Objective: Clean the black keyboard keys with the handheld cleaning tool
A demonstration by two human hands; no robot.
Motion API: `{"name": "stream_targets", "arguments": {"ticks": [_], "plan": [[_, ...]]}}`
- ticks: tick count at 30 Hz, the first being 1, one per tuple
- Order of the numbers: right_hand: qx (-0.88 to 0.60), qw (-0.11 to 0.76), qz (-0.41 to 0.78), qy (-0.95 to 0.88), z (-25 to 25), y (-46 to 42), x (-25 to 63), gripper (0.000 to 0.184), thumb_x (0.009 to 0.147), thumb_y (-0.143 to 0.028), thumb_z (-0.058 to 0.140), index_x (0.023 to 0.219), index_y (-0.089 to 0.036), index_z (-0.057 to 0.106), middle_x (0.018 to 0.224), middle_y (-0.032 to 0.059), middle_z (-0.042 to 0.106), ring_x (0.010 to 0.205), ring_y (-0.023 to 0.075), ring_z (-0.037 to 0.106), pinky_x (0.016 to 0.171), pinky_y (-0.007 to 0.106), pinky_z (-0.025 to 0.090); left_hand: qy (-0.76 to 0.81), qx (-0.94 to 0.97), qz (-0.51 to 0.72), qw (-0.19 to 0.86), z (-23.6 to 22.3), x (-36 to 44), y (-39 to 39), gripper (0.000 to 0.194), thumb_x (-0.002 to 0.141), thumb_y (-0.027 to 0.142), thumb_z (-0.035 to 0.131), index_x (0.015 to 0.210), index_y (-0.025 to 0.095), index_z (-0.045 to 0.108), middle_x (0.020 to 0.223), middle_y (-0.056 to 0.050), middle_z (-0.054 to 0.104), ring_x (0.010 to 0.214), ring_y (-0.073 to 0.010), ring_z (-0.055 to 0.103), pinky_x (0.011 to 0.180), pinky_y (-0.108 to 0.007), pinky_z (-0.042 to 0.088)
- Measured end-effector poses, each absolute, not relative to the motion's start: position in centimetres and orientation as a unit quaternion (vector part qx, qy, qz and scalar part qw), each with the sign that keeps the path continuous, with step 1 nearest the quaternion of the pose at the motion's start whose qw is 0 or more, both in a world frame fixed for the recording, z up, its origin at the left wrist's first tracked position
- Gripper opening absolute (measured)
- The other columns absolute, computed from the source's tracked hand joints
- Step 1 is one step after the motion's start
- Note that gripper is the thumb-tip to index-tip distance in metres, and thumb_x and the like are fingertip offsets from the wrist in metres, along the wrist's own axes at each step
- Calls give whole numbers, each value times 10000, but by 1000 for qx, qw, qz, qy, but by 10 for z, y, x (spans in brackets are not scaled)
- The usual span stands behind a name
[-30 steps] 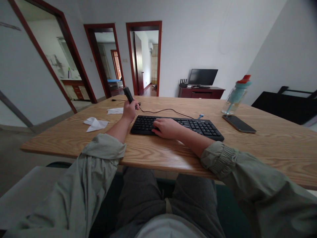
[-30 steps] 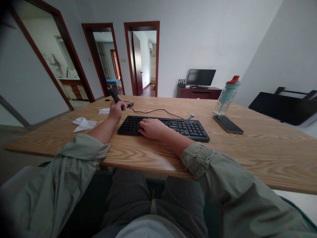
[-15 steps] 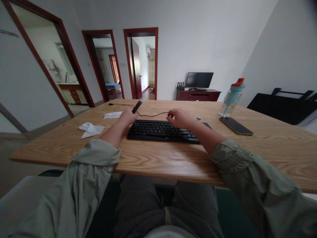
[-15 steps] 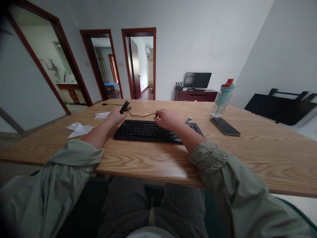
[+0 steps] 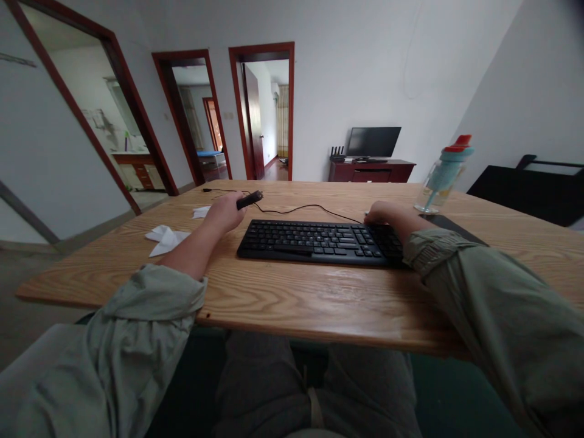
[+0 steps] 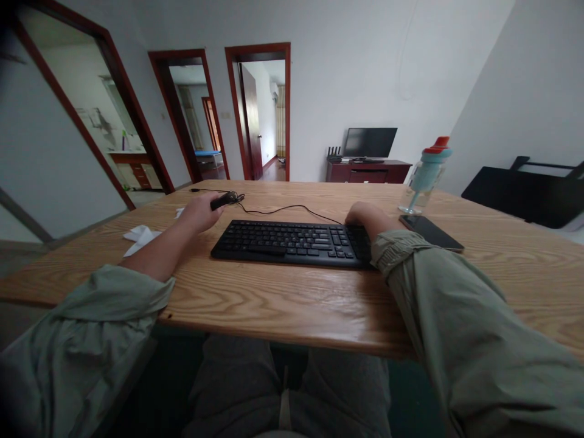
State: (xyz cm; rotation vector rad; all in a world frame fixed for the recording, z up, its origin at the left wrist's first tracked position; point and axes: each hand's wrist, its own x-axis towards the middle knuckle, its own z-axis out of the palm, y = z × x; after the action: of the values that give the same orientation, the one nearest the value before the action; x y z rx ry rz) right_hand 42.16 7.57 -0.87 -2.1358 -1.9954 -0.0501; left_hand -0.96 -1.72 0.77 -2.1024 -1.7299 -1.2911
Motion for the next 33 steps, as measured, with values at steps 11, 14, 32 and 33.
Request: {"name": "stream_targets", "arguments": {"ticks": [11, 14, 32, 33], "plan": [[-658, 222, 39, -719, 6, 58, 394, 274, 847, -247, 573, 995, -88, 740, 910, 143, 726, 790, 204, 654, 681, 290, 439, -534, -718, -443, 62, 20, 38, -42, 156, 786, 357, 690, 769, 207, 651, 620, -17, 562, 591, -182, 512, 602, -272, 360], [-481, 291, 77, -824, 23, 23, 351, 207, 813, -232, 593, 919, -128, 737, 871, 87, 726, 746, 160, 627, 668, 256, 444, -507, -758, -407, 58, 23, 60, -56, 233, 754, 407, 734, 895, 226, 695, 723, -33, 647, 650, -197, 571, 632, -278, 388], [-244, 262, -99, -928, -1, -72, 285, 372, 950, -442, 524, 1113, -137, 660, 1089, 130, 647, 1048, 249, 573, 939, 371, 434, -691, -646, -292, 144, 32, -25, -34, 351, 849, 463, 588, 1078, 249, 747, 958, -107, 739, 897, -286, 673, 740, -314, 467], [-242, 238, -116, -934, -3, -75, 278, 408, 956, -472, 508, 1116, -131, 663, 1087, 135, 644, 1040, 253, 575, 929, 372, 435, -725, -619, -263, 145, 30, -40, -31, 378, 857, 481, 569, 1113, 260, 737, 1022, -112, 735, 940, -302, 670, 765, -333, 478]]}}
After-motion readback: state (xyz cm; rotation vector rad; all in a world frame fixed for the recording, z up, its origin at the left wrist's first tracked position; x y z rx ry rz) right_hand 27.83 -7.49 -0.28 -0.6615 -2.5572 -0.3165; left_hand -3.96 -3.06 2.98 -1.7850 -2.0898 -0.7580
